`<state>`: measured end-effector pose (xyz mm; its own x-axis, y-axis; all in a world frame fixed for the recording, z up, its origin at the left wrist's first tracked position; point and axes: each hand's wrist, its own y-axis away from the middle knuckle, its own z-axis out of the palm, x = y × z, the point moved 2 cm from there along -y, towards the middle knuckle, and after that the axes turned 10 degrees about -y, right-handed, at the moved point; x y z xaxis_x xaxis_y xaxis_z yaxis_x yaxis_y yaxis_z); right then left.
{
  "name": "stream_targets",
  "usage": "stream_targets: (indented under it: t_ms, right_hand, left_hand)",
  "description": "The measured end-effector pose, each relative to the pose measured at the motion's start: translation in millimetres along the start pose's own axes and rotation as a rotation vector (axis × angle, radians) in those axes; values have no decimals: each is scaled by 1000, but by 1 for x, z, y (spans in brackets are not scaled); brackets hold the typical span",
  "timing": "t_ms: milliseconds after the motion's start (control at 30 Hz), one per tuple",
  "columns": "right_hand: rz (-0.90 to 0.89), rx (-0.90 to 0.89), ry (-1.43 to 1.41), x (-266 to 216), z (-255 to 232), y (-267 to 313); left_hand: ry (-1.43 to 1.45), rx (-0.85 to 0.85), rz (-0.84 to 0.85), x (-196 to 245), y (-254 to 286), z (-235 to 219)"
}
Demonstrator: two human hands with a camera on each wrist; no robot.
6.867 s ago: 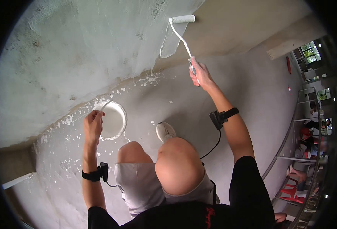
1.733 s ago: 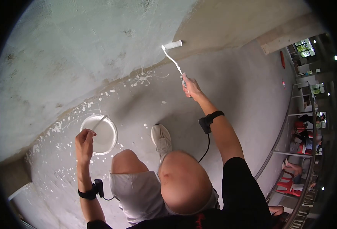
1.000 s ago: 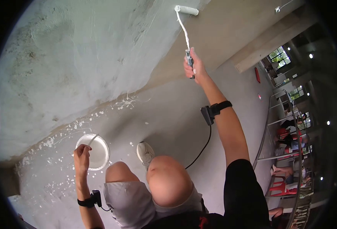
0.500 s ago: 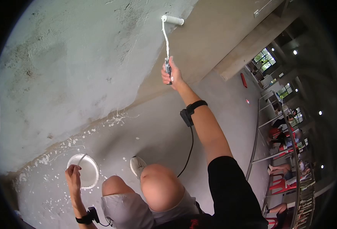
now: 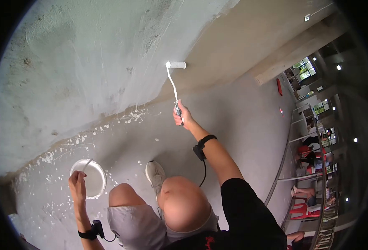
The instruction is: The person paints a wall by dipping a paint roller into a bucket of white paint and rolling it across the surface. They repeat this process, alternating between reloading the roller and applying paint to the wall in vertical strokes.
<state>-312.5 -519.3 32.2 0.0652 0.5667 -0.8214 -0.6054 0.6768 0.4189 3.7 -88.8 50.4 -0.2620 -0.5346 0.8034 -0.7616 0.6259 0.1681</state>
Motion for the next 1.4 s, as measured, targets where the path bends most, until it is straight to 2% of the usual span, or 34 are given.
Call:
stream_targets:
  t_ms: [133,267,333,533,667,733,767,867,933,1067,1333,1400]
  right_hand:
    - [152,17,27,46,-18,-11]
    - [259,51,121,73,-32,-19]
    - [317,179,326,79,-35,-34]
    - [324,263,421,98,-24,-66]
    - [243,351,402,93,-7,-32]
    - [105,324,281,73,-9,-6]
    - [107,330,295,61,-11,5]
    - [75,317,290,11,-4,24]
    - [-1,276,259,-22,11,42]
    - [-160,206,139,-86,33,66]
    - [-430,84,130,-227,57,95]
    - [-473,107,172,-264,65,107]
  left_hand:
    - [-12,-8,-31,1,-2,-3]
    - [-39,-29,-94,5,-6,-3]
    - [-17,-46,-113,11,-8,-1]
    - [-48,-47,-115,23,-12,1]
    - [-71,-42,-55,20,-15,2]
    - [-56,-56,-106,21,-13,4]
    - [-87,-42,-121,27,-11,3]
    - [-61,7,-70,19,-12,11]
    - [-30,-29,-64,17,-12,13]
    - [-39,3,-6,10,-14,18]
    - [-19,38,74,25,-8,-5]
    - [-59,39,73,32,-4,-14]
